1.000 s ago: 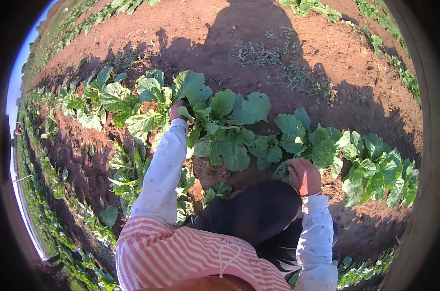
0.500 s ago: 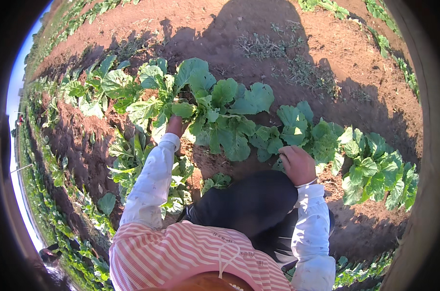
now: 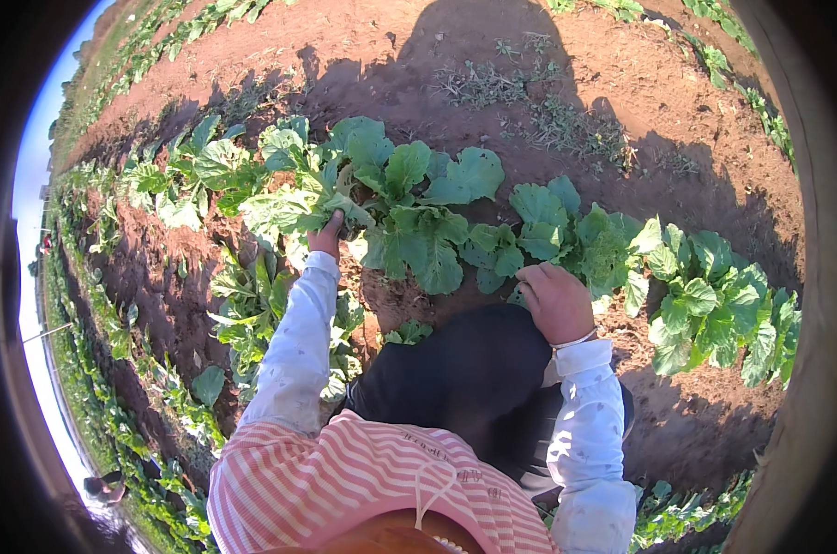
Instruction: The person pulls green leafy plants from the soil by hand and gathers them while moving through rows in an outdoor field.
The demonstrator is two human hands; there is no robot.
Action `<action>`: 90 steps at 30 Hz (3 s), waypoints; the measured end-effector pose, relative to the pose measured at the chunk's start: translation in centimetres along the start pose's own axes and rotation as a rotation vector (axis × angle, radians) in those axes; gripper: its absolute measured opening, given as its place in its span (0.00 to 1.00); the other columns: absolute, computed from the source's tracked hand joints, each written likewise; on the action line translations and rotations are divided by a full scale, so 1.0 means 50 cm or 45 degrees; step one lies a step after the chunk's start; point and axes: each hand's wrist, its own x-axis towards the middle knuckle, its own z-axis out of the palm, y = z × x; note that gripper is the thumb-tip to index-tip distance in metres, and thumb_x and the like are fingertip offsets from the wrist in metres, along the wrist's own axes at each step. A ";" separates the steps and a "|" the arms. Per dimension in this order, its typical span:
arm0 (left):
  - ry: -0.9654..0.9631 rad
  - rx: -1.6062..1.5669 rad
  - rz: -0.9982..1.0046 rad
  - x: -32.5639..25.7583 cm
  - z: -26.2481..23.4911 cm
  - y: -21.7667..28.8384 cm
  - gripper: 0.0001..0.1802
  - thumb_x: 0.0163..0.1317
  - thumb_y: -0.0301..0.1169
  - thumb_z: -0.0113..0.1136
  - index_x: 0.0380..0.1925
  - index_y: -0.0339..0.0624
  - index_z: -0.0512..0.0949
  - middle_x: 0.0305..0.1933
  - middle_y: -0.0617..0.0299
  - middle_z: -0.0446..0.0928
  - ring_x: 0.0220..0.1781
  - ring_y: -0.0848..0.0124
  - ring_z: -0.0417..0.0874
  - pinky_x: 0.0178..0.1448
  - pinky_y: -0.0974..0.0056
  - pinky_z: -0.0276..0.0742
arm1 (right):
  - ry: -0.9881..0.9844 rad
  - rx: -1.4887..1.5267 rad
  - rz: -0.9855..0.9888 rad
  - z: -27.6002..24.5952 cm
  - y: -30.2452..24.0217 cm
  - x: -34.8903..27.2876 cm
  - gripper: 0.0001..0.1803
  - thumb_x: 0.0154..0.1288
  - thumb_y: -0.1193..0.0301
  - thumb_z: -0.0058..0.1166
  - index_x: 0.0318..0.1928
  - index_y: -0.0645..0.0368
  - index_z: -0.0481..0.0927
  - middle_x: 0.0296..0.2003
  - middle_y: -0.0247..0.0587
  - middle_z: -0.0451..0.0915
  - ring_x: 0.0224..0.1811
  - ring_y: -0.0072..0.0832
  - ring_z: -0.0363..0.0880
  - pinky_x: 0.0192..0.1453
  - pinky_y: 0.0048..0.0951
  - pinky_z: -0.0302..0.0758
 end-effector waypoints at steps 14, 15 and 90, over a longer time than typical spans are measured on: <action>-0.598 1.358 0.595 -0.054 -0.018 0.071 0.13 0.48 0.28 0.60 0.37 0.43 0.78 0.37 0.51 0.75 0.39 0.53 0.76 0.43 0.56 0.73 | -0.102 -0.012 -0.011 -0.002 -0.003 -0.005 0.07 0.54 0.68 0.52 0.34 0.54 0.73 0.29 0.38 0.74 0.34 0.39 0.74 0.35 0.38 0.71; -0.499 1.444 0.522 -0.037 0.021 0.046 0.14 0.47 0.28 0.60 0.38 0.45 0.77 0.38 0.52 0.75 0.40 0.54 0.76 0.44 0.56 0.72 | -0.109 -0.002 0.003 -0.003 -0.002 -0.008 0.07 0.54 0.68 0.51 0.34 0.54 0.73 0.29 0.39 0.74 0.34 0.39 0.74 0.35 0.38 0.71; -0.578 1.693 1.113 -0.131 0.225 -0.070 0.25 0.48 0.22 0.49 0.51 0.49 0.70 0.40 0.50 0.72 0.42 0.54 0.75 0.44 0.56 0.73 | -0.253 -0.139 0.035 0.010 0.039 -0.034 0.09 0.54 0.67 0.51 0.36 0.52 0.73 0.30 0.38 0.73 0.36 0.38 0.74 0.37 0.38 0.71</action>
